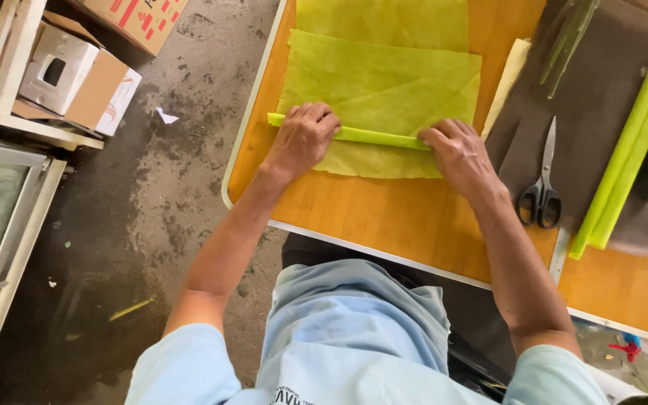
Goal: The person rolls a sheet of yellow tissue paper into a tight cylinder on a wooden table, secures the end with tape, and places it aside. They repeat this process with a second sheet of yellow paper. Finally, they pick up a stack of brown paper and a pair of scissors.
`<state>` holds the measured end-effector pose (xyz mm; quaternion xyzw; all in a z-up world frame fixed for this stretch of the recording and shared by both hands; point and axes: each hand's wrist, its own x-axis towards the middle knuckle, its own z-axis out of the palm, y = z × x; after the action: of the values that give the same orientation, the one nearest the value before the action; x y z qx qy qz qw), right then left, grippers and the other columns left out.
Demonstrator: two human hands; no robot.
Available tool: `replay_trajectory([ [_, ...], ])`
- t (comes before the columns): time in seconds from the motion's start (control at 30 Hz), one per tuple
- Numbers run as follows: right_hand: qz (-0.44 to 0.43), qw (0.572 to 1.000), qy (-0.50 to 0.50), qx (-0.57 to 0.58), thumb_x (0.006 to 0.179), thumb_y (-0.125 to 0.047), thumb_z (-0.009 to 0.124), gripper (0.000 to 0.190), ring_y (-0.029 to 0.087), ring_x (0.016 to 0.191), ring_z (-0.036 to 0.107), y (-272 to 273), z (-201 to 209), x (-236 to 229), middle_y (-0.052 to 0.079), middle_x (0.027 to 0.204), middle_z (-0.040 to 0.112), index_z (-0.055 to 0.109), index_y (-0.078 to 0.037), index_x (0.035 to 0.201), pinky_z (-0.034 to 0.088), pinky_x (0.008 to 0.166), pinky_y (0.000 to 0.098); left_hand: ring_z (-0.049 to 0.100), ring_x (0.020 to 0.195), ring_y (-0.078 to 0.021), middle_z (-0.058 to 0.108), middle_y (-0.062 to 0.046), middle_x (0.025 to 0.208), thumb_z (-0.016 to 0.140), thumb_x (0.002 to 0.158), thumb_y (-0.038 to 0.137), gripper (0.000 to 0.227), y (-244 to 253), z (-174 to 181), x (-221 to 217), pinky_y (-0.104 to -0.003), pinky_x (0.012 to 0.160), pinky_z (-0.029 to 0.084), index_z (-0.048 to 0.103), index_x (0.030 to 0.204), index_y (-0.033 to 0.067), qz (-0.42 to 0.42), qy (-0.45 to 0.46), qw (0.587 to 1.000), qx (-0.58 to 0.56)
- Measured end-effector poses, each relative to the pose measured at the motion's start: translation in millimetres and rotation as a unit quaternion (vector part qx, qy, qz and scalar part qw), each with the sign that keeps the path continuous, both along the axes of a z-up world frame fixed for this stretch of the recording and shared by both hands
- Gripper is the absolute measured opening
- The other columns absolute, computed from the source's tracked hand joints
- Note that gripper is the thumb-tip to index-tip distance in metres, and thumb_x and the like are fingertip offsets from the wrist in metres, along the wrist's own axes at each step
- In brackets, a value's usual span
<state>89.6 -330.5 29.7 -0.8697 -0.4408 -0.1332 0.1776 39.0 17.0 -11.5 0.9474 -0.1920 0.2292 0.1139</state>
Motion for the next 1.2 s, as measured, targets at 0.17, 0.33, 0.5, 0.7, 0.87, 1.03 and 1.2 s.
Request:
replay_trajectory([
  [0.17, 0.009, 1.0, 0.02, 0.015, 0.1, -0.008, 0.073, 0.01, 0.036, 0.097, 0.07, 3, 11, -3, 0.015, 0.102, 0.067, 0.074, -0.007, 0.109, 0.055, 0.085, 0.0439, 0.062, 0.101, -0.0227, 0.059, -0.003, 0.103, 0.077, 0.089, 0.039, 0.027, -4, 10, -8, -0.037, 0.091, 0.046, 0.067, 0.102, 0.018, -0.006, 0.009, 1.0, -0.017],
  [0.33, -0.013, 0.999, 0.048, 0.003, 0.098, -0.018, 0.078, 0.02, 0.035, 0.101, 0.069, 4, 11, -4, 0.015, 0.106, 0.067, 0.075, -0.006, 0.112, 0.056, 0.088, 0.0448, 0.062, 0.103, -0.0239, 0.061, -0.005, 0.104, 0.081, 0.087, 0.035, 0.027, -4, 15, -5, -0.038, 0.092, 0.046, 0.07, 0.102, 0.0151, -0.014, 0.015, 1.0, -0.02],
  [0.5, -0.024, 1.0, 0.011, 0.013, 0.098, -0.01, 0.075, 0.009, 0.033, 0.094, 0.068, 1, 2, -1, 0.012, 0.1, 0.064, 0.076, -0.006, 0.106, 0.056, 0.083, 0.0427, 0.063, 0.107, -0.022, 0.062, -0.005, 0.106, 0.078, 0.093, 0.034, 0.024, -5, 21, -4, -0.037, 0.097, 0.044, 0.074, 0.106, 0.0151, -0.03, -0.013, 0.999, -0.009],
  [0.7, -0.034, 0.999, 0.021, 0.031, 0.103, -0.001, 0.063, 0.022, 0.032, 0.09, 0.069, 0, 6, 1, 0.011, 0.093, 0.065, 0.073, -0.006, 0.122, 0.055, 0.082, 0.0408, 0.066, 0.094, -0.0166, 0.063, 0.001, 0.092, 0.068, 0.101, 0.028, 0.016, -5, 13, 2, -0.034, 0.092, 0.046, 0.071, 0.115, 0.0199, -0.016, -0.032, 0.999, 0.005],
  [0.87, -0.021, 0.998, 0.023, 0.047, 0.101, 0.002, 0.059, 0.026, 0.034, 0.088, 0.068, -1, 2, 4, 0.012, 0.093, 0.063, 0.072, -0.009, 0.121, 0.055, 0.083, 0.0432, 0.064, 0.089, -0.0175, 0.059, 0.002, 0.088, 0.065, 0.1, 0.02, 0.013, -2, 17, 3, -0.033, 0.087, 0.048, 0.07, 0.11, 0.024, -0.03, -0.026, 0.999, 0.005],
  [1.03, -0.026, 0.999, 0.018, 0.039, 0.099, 0.004, 0.061, 0.027, 0.033, 0.09, 0.068, 5, 20, 0, 0.013, 0.098, 0.065, 0.074, -0.009, 0.117, 0.055, 0.086, 0.0417, 0.062, 0.089, -0.0188, 0.057, 0.002, 0.09, 0.063, 0.097, 0.017, 0.013, -4, 20, 1, -0.033, 0.084, 0.047, 0.069, 0.106, 0.0238, -0.031, -0.005, 0.999, 0.016],
  [1.2, -0.022, 0.999, 0.007, 0.034, 0.099, -0.012, 0.074, 0.012, 0.032, 0.094, 0.068, 5, 17, 1, 0.013, 0.098, 0.065, 0.077, -0.007, 0.109, 0.055, 0.088, 0.0424, 0.062, 0.102, -0.0216, 0.059, -0.003, 0.104, 0.076, 0.093, 0.028, 0.016, -3, 34, 1, -0.036, 0.09, 0.047, 0.071, 0.105, 0.0176, -0.043, 0.034, 0.998, 0.028],
])
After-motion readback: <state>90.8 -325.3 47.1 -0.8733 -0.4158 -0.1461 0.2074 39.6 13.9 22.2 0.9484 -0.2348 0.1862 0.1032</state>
